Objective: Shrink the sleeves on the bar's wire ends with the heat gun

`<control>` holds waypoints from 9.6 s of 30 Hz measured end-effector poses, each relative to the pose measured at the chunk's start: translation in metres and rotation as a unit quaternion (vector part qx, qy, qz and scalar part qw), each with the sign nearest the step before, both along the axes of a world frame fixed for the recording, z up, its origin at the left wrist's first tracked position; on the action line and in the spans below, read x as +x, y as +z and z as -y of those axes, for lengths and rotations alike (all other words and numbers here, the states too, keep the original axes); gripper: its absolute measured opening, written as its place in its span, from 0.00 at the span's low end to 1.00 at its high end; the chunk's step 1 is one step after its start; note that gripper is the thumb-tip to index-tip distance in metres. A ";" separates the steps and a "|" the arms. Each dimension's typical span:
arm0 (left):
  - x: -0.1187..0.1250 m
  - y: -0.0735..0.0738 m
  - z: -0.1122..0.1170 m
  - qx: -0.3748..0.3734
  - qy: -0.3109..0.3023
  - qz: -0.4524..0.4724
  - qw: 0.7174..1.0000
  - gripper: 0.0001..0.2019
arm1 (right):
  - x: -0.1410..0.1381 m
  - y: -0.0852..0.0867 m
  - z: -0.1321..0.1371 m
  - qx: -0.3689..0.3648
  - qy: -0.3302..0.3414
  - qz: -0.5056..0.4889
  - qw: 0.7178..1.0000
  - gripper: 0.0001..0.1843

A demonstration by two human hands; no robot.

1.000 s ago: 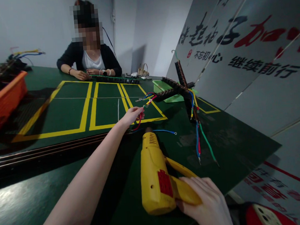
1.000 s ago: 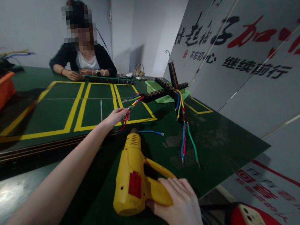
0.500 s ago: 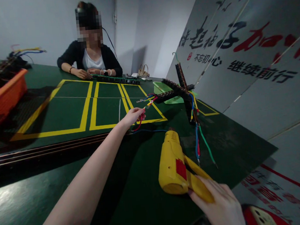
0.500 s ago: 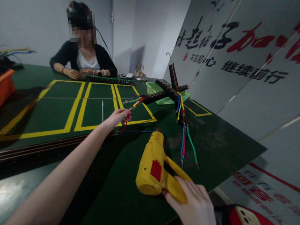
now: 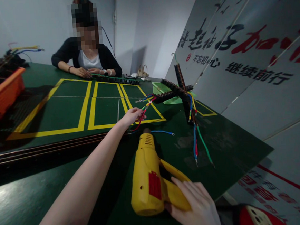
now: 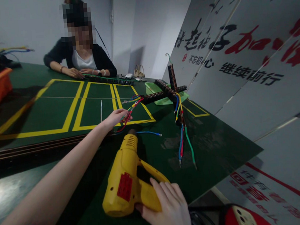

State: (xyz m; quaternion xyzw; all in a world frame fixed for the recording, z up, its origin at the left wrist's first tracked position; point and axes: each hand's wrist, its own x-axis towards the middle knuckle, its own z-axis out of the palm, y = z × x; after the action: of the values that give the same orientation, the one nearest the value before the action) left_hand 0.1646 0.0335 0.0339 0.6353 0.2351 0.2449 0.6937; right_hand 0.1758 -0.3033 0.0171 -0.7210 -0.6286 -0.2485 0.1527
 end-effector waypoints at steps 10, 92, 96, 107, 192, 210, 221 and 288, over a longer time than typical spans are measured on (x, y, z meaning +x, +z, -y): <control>0.002 -0.012 -0.004 0.190 0.098 0.013 0.977 0.09 | -0.015 0.005 -0.010 0.029 0.014 -0.034 0.999 0.33; -0.024 -0.002 0.002 0.355 -0.102 -0.155 0.916 0.27 | -0.017 0.003 -0.012 0.040 -0.012 -0.050 0.998 0.29; -0.024 -0.002 0.002 0.361 -0.106 -0.158 0.913 0.30 | -0.024 0.003 -0.019 -0.035 0.012 -0.075 0.996 0.53; -0.022 -0.003 0.002 0.338 -0.092 -0.170 0.921 0.34 | -0.051 0.026 -0.057 -0.270 -0.057 -0.289 0.917 0.74; -0.023 0.000 0.006 0.340 -0.065 -0.200 0.917 0.28 | -0.025 0.011 -0.037 -0.137 0.004 -0.115 0.984 0.70; -0.026 -0.001 0.005 0.293 -0.074 -0.192 0.934 0.31 | -0.025 0.011 -0.038 -0.136 0.028 -0.122 0.983 0.70; -0.026 0.001 0.002 0.353 -0.076 -0.174 0.916 0.26 | 0.004 0.008 -0.038 -0.110 -0.066 -0.075 0.989 0.69; -0.109 -0.006 -0.007 0.425 -0.029 -0.185 0.886 0.18 | -0.040 0.011 -0.060 -0.089 0.095 -0.124 0.984 0.62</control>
State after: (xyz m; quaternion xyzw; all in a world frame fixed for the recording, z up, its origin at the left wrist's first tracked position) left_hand 0.0560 0.0401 0.0275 0.9093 0.2143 0.1796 0.3082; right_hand 0.1361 -0.2437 0.0283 -0.6939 -0.6901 -0.0847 0.1873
